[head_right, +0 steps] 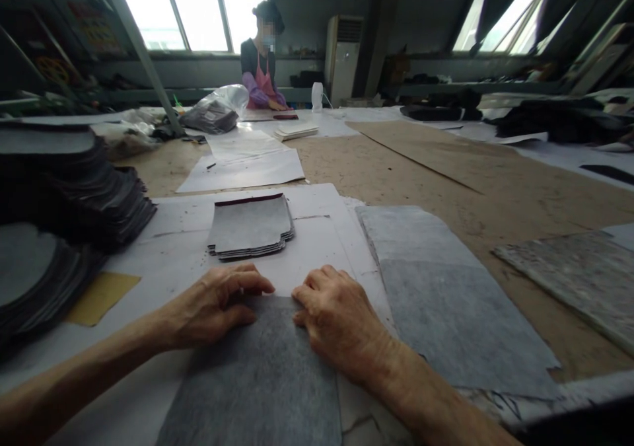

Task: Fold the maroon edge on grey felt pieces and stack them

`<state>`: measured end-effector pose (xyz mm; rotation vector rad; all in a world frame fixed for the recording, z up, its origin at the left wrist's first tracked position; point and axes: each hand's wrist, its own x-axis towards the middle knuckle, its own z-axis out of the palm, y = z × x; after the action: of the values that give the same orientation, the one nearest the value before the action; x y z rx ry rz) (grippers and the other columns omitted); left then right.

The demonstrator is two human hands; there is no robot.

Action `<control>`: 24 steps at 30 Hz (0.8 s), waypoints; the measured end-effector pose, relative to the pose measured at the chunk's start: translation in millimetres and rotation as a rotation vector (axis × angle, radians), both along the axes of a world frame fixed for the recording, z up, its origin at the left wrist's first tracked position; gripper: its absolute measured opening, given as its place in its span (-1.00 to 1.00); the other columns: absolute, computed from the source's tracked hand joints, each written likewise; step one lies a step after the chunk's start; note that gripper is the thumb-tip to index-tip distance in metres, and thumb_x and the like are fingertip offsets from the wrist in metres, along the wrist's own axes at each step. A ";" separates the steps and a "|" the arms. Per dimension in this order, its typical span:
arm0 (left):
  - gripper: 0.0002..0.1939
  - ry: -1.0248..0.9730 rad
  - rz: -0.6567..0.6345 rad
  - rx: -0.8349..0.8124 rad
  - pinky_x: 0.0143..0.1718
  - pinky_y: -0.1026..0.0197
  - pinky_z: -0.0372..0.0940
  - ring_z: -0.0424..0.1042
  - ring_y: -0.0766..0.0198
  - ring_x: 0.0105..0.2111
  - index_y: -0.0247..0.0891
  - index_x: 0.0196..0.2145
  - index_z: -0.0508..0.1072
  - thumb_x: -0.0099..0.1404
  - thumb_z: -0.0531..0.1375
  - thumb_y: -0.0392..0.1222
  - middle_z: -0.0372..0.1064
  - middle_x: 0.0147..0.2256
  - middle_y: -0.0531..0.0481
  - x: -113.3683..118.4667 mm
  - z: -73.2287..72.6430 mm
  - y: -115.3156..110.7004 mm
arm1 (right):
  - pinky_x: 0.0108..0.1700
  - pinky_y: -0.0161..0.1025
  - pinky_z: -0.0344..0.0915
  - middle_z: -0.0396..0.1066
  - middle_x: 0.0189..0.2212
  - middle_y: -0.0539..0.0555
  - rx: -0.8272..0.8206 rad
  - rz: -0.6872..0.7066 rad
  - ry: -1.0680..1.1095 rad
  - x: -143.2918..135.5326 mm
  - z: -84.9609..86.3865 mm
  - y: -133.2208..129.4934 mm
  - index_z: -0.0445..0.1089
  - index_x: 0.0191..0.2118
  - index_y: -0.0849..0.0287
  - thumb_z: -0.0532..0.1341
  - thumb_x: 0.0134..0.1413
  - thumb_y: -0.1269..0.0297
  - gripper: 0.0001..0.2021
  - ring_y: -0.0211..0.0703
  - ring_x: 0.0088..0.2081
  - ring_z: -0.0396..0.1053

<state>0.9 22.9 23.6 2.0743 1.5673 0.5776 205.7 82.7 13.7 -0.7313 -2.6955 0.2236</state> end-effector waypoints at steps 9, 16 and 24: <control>-0.72 -0.039 -0.155 0.292 -0.33 0.25 0.23 0.28 0.33 -0.36 -0.19 -0.25 0.49 0.23 0.03 -0.42 0.29 -0.38 0.01 -1.3 -19.6 1.7 | -0.32 -0.25 0.28 0.34 -0.41 0.03 -0.042 0.022 0.179 7.6 -4.7 1.5 0.34 -0.26 0.18 0.24 -0.09 0.49 -0.80 -0.18 -0.32 0.30; -0.69 0.060 -0.307 0.413 -0.26 0.15 0.18 0.21 0.29 -0.36 -0.27 -0.19 0.43 0.21 -0.01 -0.47 0.28 -0.37 -0.03 -5.9 -19.4 1.0 | -0.40 -0.26 0.22 0.27 -0.47 0.07 0.071 0.083 0.183 9.6 -3.1 -2.7 0.41 -0.32 0.18 0.09 0.07 0.49 -0.83 -0.17 -0.38 0.22; -0.70 0.219 -0.405 0.375 -0.23 0.10 0.15 0.19 0.23 -0.31 -0.32 -0.13 0.37 0.25 -0.04 -0.43 0.28 -0.31 -0.07 -6.7 -16.9 0.0 | -0.30 -0.15 0.20 0.34 -0.36 0.12 0.255 0.196 0.112 15.1 -4.1 -2.4 0.39 -0.24 0.25 -0.01 0.16 0.50 -0.76 -0.13 -0.30 0.22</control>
<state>-5.8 22.8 6.6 2.7256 1.1520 0.5365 220.8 80.3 9.6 -0.3698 -2.6217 -0.0334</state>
